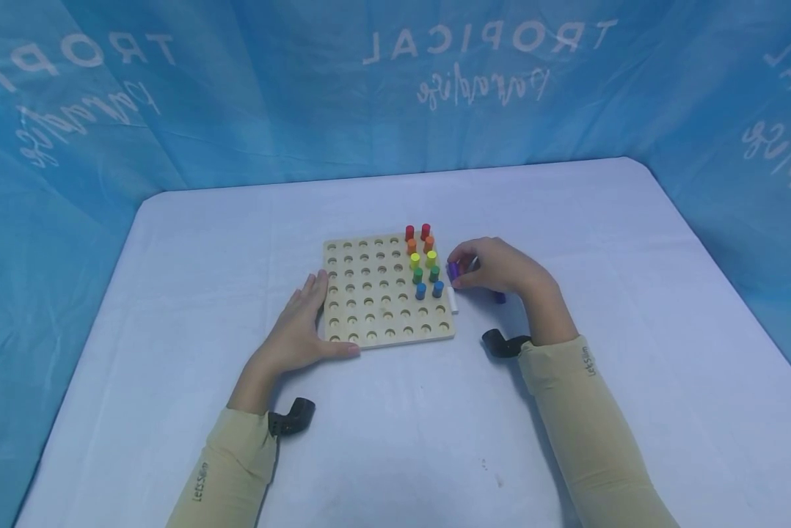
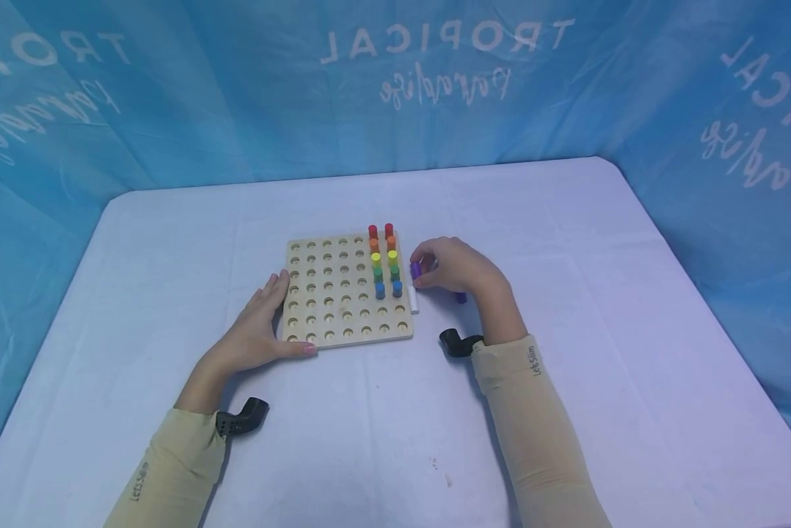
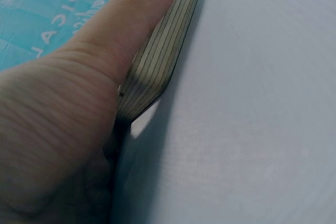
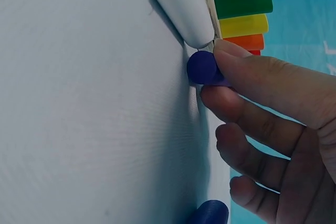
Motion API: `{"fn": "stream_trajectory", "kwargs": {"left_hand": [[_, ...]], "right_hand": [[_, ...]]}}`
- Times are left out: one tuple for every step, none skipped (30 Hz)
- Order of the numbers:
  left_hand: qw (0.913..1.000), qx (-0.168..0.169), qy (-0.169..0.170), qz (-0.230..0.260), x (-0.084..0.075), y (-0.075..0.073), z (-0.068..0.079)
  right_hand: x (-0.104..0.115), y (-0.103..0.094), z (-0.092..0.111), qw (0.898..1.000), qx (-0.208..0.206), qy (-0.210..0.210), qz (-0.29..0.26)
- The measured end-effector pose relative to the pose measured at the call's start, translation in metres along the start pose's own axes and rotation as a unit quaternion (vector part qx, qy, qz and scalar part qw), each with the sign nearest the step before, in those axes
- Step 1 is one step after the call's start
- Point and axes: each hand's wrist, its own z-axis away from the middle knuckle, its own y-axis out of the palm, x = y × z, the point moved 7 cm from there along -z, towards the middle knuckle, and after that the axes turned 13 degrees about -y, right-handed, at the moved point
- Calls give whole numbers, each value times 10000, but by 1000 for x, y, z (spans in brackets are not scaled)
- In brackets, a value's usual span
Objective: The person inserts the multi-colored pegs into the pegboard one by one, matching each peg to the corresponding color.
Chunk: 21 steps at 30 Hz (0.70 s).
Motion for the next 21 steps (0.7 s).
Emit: {"fn": "stream_trajectory", "kwargs": {"left_hand": [[10000,2,6,-1,0,0,0],[10000,5,9,-3,0,0,0],[10000,6,11,-4,0,0,0],[10000,6,13,-6,0,0,0],[10000,2,19,-11,0,0,0],[10000,4,21,-10,0,0,0],[10000,4,22,-8,0,0,0],[10000,0,23,-7,0,0,0],[10000,-1,24,-8,0,0,0],[10000,-3,24,-10,0,0,0],[10000,-3,22,-14,0,0,0],[10000,-3,20,-17,0,0,0],[10000,-4,20,-18,0,0,0],[10000,-4,21,-21,0,0,0],[10000,-4,22,-26,0,0,0],[10000,0,23,-26,0,0,0],[10000,4,23,-24,0,0,0],[10000,4,22,-21,0,0,0],[10000,8,19,-14,0,0,0],[10000,12,16,-8,0,0,0],[10000,13,16,-5,0,0,0]], "right_hand": [[0,0,0,10000,-14,-2,9],[0,0,0,10000,-28,-5,20],[-1,0,-1,10000,-50,-18,37],[0,-1,-1,9999,-78,-47,53],[-1,-1,-1,9999,-118,-66,74],[-1,-2,-1,9998,-177,-79,82],[-1,-3,-1,9996,-232,-96,97],[0,-5,-1,9994,-291,-118,117],[0,-6,-1,9992,-347,-141,125],[0,-7,-1,9990,-394,-154,125],[0,-8,-1,9989,-432,-161,124],[0,-9,-1,9987,-464,-161,123],[0,-9,-1,9986,-492,-162,126],[0,-10,-1,9984,-520,-159,122],[1,-11,-1,9983,-551,-162,105],[1,-12,-1,9981,-591,-165,91],[2,-14,0,9977,-643,-174,96],[2,-15,0,9973,-705,-178,100],[4,-17,1,9968,-765,-202,107],[6,-18,2,9963,-823,-224,95],[8,-20,3,9958,-877,-252,96]]}}
